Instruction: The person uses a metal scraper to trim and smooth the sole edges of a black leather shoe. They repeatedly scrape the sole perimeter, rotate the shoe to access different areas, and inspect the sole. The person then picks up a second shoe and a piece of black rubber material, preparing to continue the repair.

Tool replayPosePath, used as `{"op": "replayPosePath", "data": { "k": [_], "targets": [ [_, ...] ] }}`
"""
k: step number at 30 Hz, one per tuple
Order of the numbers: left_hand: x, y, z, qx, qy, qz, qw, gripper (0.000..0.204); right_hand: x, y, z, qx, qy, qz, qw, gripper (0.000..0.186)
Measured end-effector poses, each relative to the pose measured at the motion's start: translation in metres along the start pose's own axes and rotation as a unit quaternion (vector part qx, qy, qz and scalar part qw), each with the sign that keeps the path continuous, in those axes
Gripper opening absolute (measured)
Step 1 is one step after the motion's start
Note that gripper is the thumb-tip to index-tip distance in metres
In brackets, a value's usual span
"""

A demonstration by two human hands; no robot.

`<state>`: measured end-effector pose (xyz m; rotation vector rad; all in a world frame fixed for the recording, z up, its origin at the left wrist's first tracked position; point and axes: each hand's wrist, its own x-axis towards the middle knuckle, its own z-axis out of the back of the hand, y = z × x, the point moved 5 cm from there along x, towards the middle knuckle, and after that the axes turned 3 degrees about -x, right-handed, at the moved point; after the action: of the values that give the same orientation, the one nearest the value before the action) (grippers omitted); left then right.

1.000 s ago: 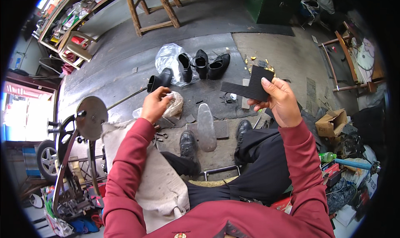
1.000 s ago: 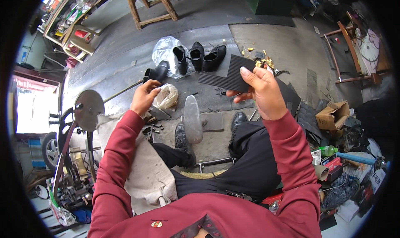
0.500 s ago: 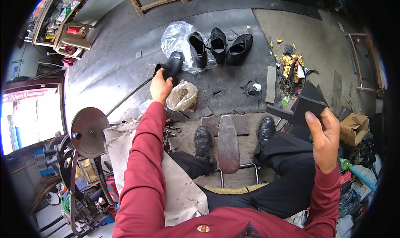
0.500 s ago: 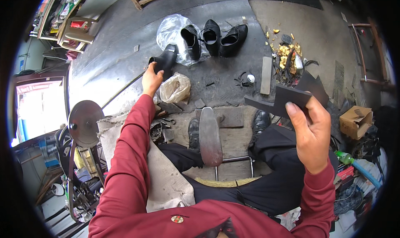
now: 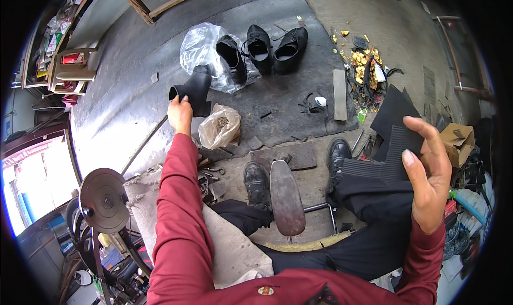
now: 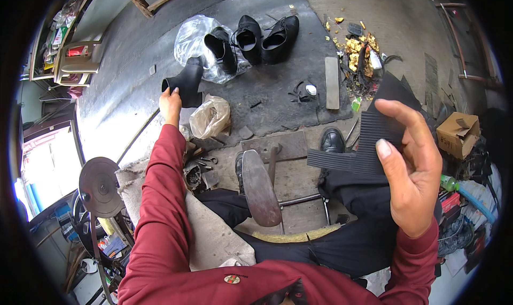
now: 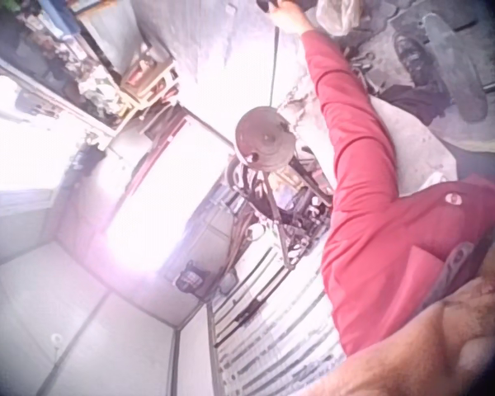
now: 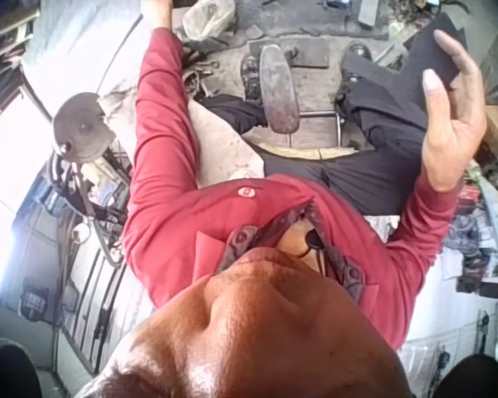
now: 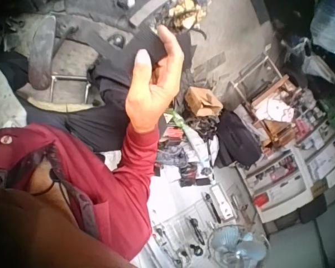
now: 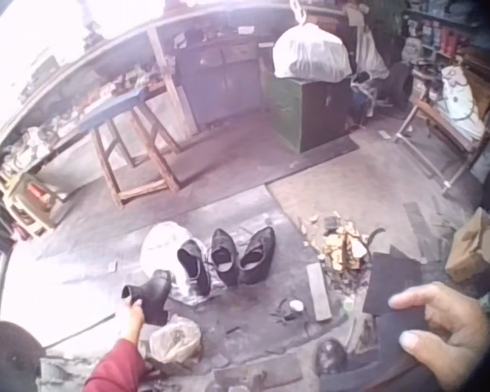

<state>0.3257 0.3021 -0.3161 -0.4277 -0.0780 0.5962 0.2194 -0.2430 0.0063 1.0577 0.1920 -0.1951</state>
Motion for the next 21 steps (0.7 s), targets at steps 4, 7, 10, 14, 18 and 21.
{"op": "replayPosePath", "data": {
  "k": [4, 7, 10, 14, 18, 21],
  "targets": [
    [-0.003, -0.04, 0.032, -0.374, -0.002, 0.056, 0.926, 0.02, -0.004, 0.0, 0.002, 0.123, 0.008, 0.022, 0.992, 0.04],
    [-0.015, -0.086, 0.072, -0.54, -0.03, 0.085, 0.837, 0.015, -0.007, -0.001, 0.005, 0.232, 0.036, 0.017, 0.972, 0.036],
    [-0.041, -0.125, 0.111, -0.653, 0.008, 0.125, 0.747, 0.019, -0.007, 0.003, 0.001, 0.313, 0.118, 0.019, 0.942, 0.023],
    [-0.106, -0.164, 0.162, -0.757, 0.095, 0.106, 0.638, 0.031, -0.019, 0.011, -0.013, 0.207, 0.209, 0.045, 0.955, 0.026],
    [-0.201, -0.191, 0.199, -0.846, 0.201, 0.025, 0.493, 0.039, -0.046, 0.023, -0.046, 0.184, 0.267, 0.128, 0.937, 0.07],
    [-0.266, -0.196, 0.201, -0.854, 0.188, 0.058, 0.481, 0.043, -0.066, 0.029, -0.069, 0.132, 0.28, 0.197, 0.93, 0.103]
  ]
}}
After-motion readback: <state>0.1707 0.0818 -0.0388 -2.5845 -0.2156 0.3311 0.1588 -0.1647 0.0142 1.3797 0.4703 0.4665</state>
